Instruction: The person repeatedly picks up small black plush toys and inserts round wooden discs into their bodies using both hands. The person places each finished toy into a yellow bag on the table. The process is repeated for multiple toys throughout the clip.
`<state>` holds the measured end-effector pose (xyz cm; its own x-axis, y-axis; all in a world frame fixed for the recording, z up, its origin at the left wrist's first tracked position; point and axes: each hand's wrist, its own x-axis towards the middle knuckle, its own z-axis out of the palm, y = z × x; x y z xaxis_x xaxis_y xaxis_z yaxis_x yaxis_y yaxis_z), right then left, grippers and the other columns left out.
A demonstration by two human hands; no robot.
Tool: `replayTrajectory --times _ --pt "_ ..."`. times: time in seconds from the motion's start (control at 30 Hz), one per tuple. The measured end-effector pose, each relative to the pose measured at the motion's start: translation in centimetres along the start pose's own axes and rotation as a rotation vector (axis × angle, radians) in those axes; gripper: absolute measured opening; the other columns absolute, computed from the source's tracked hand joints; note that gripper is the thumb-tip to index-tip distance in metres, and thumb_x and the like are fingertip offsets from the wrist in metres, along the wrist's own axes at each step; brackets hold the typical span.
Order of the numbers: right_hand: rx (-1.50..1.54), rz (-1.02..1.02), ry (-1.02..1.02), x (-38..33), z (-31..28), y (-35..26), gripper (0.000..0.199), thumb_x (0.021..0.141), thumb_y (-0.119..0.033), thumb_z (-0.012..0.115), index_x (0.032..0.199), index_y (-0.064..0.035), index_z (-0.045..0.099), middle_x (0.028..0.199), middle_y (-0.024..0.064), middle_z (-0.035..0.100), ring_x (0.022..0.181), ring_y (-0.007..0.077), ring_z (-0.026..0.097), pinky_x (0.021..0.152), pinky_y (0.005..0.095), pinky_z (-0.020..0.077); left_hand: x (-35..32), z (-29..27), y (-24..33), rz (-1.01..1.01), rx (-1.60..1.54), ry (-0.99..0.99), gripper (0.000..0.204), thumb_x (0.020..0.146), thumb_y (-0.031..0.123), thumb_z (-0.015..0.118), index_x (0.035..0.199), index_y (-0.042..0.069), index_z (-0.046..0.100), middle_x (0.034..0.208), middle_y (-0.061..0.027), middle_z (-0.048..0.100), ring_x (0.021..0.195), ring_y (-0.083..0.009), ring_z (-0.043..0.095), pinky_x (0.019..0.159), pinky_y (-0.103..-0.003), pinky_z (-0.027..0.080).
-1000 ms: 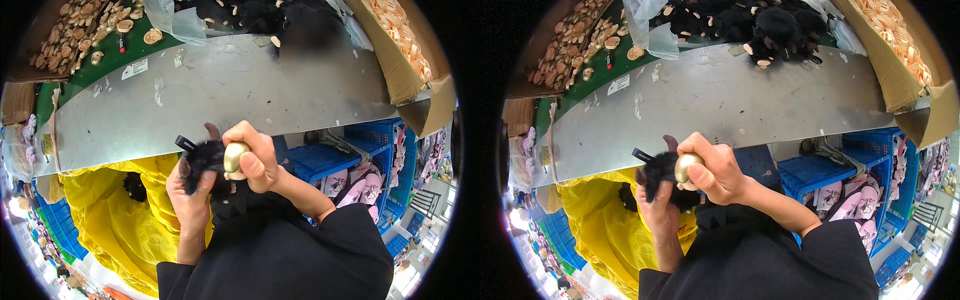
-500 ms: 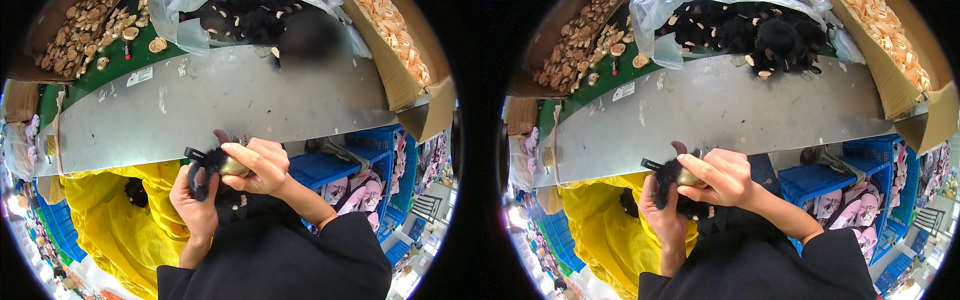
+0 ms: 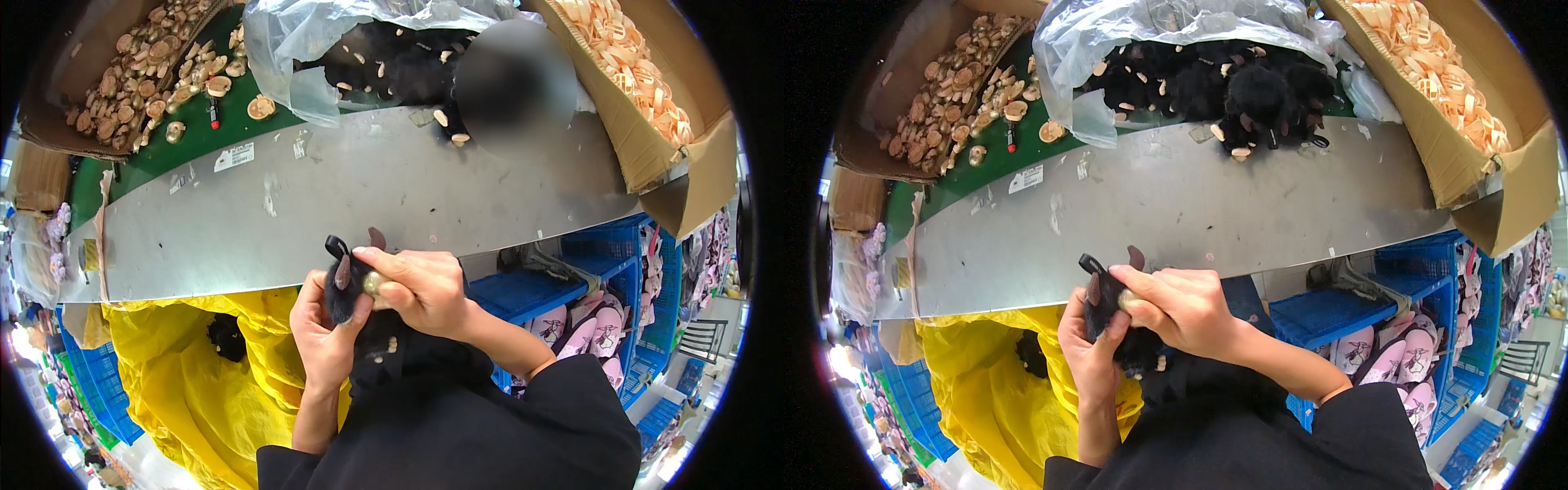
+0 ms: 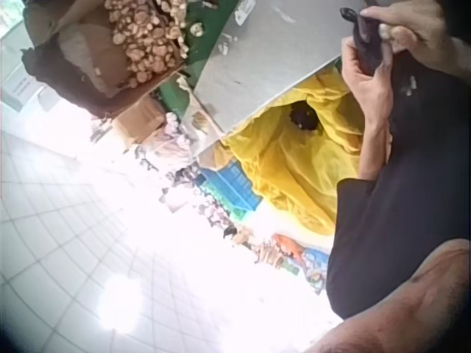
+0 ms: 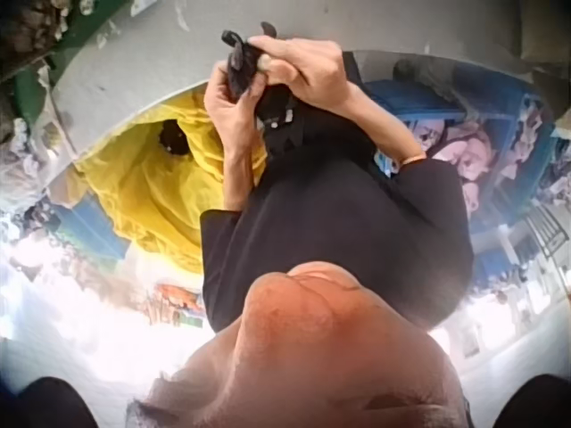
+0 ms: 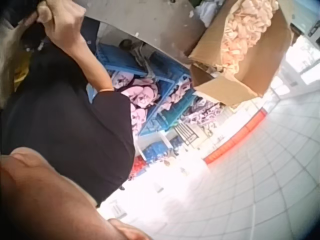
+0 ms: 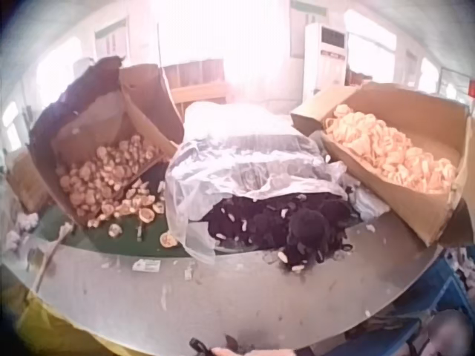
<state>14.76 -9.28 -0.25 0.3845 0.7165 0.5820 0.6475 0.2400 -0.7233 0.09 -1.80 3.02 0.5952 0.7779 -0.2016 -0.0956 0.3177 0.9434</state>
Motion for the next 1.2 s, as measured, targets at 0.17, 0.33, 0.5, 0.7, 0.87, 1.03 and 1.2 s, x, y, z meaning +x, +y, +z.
replayTrajectory --times 0.17,0.33,0.5,0.7,0.87,1.03,1.2 --pt "0.504 0.396 -0.275 -0.3 -3.1 0.6 0.062 0.084 -0.029 0.083 0.135 -0.0039 0.059 0.098 0.0062 0.062 0.090 0.0162 0.061 0.083 0.0301 0.0502 -0.4 -0.7 0.6 -0.077 -0.022 -0.071 0.022 0.085 0.001 0.076 0.101 0.004 0.061 0.095 0.0043 0.059 0.086 -0.0028 0.053 0.079 -0.018 0.042" --pt "1.276 0.990 -0.623 -2.0 -4.0 2.5 0.074 0.076 -0.038 0.089 0.131 -0.0001 0.057 0.120 0.0042 0.063 0.110 0.0134 0.058 0.101 0.0306 0.0461 0.0 0.2 0.9 -0.092 0.010 -0.226 0.017 0.089 0.000 0.072 0.103 0.000 0.062 0.099 0.0022 0.060 0.088 -0.0035 0.054 0.080 -0.019 0.044" --pt "1.315 1.038 -0.495 -0.5 -4.1 0.1 0.072 0.064 -0.034 0.096 0.118 -0.0011 0.062 0.108 0.0017 0.060 0.099 0.0124 0.057 0.086 0.0281 0.0466 0.4 0.3 1.5 0.023 0.016 -0.300 0.017 0.088 -0.002 0.070 0.103 -0.002 0.061 0.104 -0.0052 0.063 0.093 -0.0097 0.057 0.084 -0.024 0.046" --pt "1.385 0.848 -0.504 -0.9 -4.0 -0.9 0.056 0.076 -0.023 0.089 0.118 -0.0034 0.058 0.111 -0.0003 0.055 0.107 0.0122 0.055 0.099 0.0280 0.0447 -0.4 0.6 2.6 0.093 0.013 -0.311 0.016 0.091 -0.001 0.067 0.105 -0.003 0.060 0.110 -0.0104 0.065 0.099 -0.0139 0.060 0.088 -0.027 0.048" --pt "0.514 0.320 -0.385 1.6 -5.0 -4.0 0.047 0.073 -0.017 0.090 0.103 0.0012 0.059 0.111 0.0117 0.047 0.103 0.0269 0.049 0.092 0.0342 0.0420 0.4 -0.2 1.9 0.194 0.095 -0.356 0.029 0.078 0.004 0.072 0.104 0.002 0.059 0.120 -0.0149 0.051 0.111 -0.0225 0.050 0.097 -0.033 0.041" --pt "0.273 0.022 -0.175 1.6 -4.8 -5.3 0.039 0.069 -0.013 0.091 0.094 -0.0006 0.064 0.106 0.0122 0.058 0.093 0.0275 0.057 0.078 0.0362 0.0499 0.6 -0.4 3.5 0.378 0.042 -0.488 0.040 0.072 0.014 0.080 0.103 0.003 0.058 0.115 -0.0145 0.046 0.111 -0.0272 0.047 0.104 -0.044 0.040" --pt "0.217 0.012 -0.185 1.1 -6.0 -7.6 0.043 0.072 -0.022 0.093 0.096 0.0006 0.065 0.103 0.0128 0.060 0.086 0.0262 0.062 0.072 0.0336 0.0537 -0.2 -0.8 3.0 0.501 0.196 -0.531 0.041 0.071 0.016 0.084 0.102 0.005 0.058 0.112 -0.0126 0.045 0.109 -0.0266 0.047 0.108 -0.049 0.039"
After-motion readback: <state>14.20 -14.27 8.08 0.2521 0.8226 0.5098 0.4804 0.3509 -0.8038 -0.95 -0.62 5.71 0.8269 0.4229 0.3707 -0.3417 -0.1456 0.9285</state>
